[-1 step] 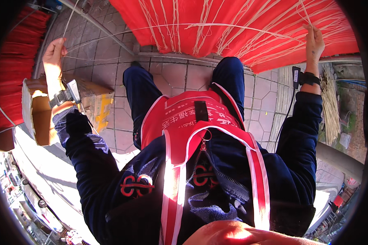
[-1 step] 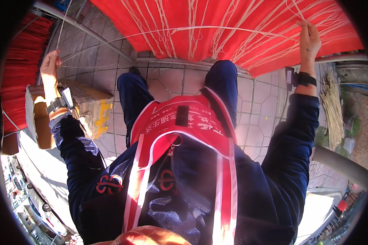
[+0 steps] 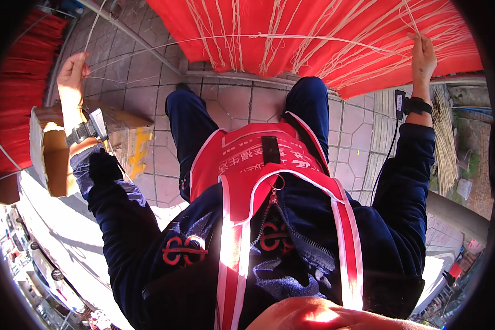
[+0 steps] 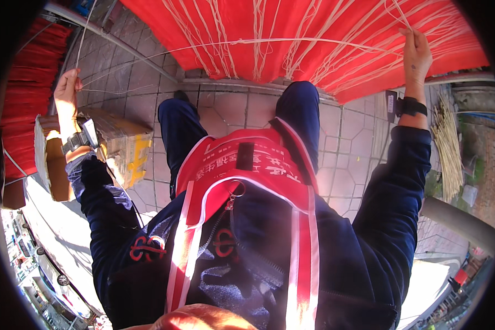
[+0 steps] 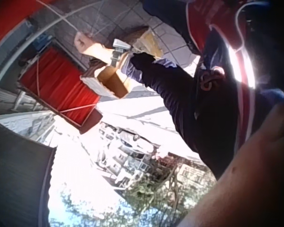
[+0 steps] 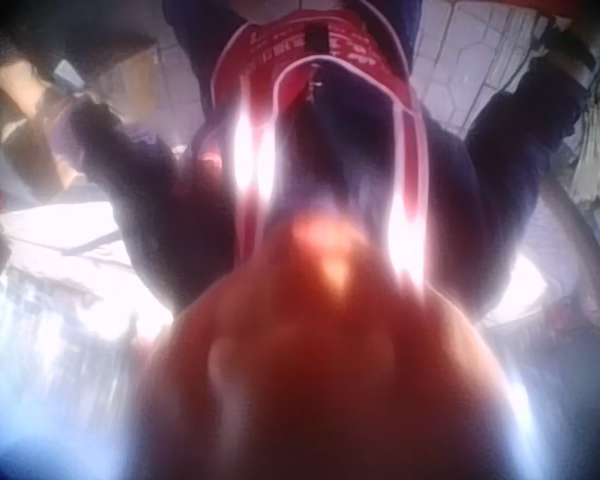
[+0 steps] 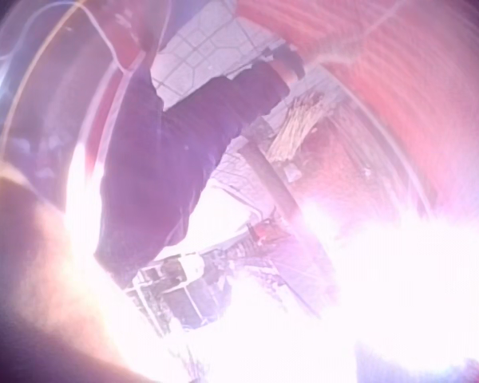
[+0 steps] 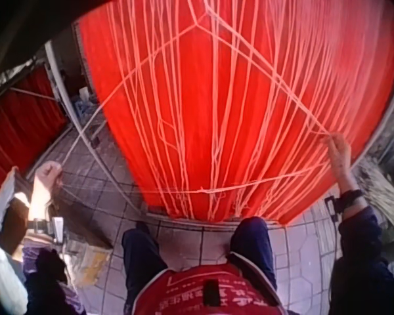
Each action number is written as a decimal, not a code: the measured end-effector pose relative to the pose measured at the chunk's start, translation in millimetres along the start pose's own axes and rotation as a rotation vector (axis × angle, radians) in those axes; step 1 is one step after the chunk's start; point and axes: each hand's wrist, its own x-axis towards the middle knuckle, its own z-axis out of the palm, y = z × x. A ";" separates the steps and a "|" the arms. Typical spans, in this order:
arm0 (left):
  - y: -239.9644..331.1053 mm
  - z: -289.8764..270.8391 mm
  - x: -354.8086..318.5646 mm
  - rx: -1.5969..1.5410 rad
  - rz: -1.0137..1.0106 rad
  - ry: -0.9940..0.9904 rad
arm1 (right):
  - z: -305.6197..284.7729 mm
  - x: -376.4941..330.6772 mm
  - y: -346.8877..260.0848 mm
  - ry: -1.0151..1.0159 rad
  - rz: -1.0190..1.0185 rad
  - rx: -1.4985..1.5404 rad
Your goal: The person ties multiple white strings to a red fabric panel suspended overhead. They repeatedly gather strings, form loops, and secure them with knots using both hands.
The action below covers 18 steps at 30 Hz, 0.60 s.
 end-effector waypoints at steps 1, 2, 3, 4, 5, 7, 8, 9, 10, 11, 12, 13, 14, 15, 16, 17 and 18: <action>-0.4 -4.8 0.9 0.023 0.004 -0.021 | -2.9 3.1 2.5 0.017 -0.056 -0.071; -0.8 -8.5 0.1 0.039 0.000 -0.040 | -4.3 6.7 6.9 0.030 -0.099 -0.153; -0.7 -11.4 0.1 0.048 -0.009 -0.060 | -6.8 10.5 11.1 0.036 -0.142 -0.233; -0.7 -13.5 0.7 0.056 -0.024 -0.071 | -11.2 15.8 14.7 0.036 -0.146 -0.294; 0.4 -15.7 1.2 0.102 -0.017 -0.071 | -16.4 22.0 18.3 0.025 -0.149 -0.351; 4.4 -21.0 1.2 0.178 -0.034 -0.058 | -24.4 28.6 27.0 0.015 -0.135 -0.447; 6.5 -22.3 3.1 0.206 -0.060 -0.045 | -28.5 31.3 30.4 0.017 -0.119 -0.486; 6.8 -22.9 4.0 0.230 -0.059 -0.053 | -30.6 32.9 33.3 0.013 -0.144 -0.549; 8.0 -23.8 4.2 0.252 -0.062 -0.051 | -32.3 34.9 35.1 0.017 -0.125 -0.486; 8.6 -24.0 4.7 0.275 -0.066 -0.047 | -33.5 35.9 35.2 0.016 -0.147 -0.448; 8.0 -22.4 4.8 0.260 -0.047 -0.061 | -33.3 35.6 33.6 0.014 -0.138 -0.419; 6.4 -18.9 4.9 0.243 -0.024 -0.075 | -29.8 33.7 30.8 -0.035 -0.172 -0.333; 4.6 -13.5 6.1 0.224 0.003 -0.091 | -25.4 30.3 25.9 -0.083 -0.176 -0.260; 2.1 -6.2 5.2 0.205 -0.011 -0.080 | -24.4 28.0 17.6 -0.118 -0.096 -0.207; -1.0 3.6 5.0 0.206 -0.032 -0.093 | -20.1 18.2 10.2 -0.186 -0.112 -0.097; -4.8 16.5 5.1 0.195 -0.072 -0.094 | -12.1 9.5 2.0 -0.235 -0.091 0.009; -9.4 32.9 2.7 0.185 -0.061 -0.117 | -2.8 -3.3 -5.8 -0.295 -0.065 0.132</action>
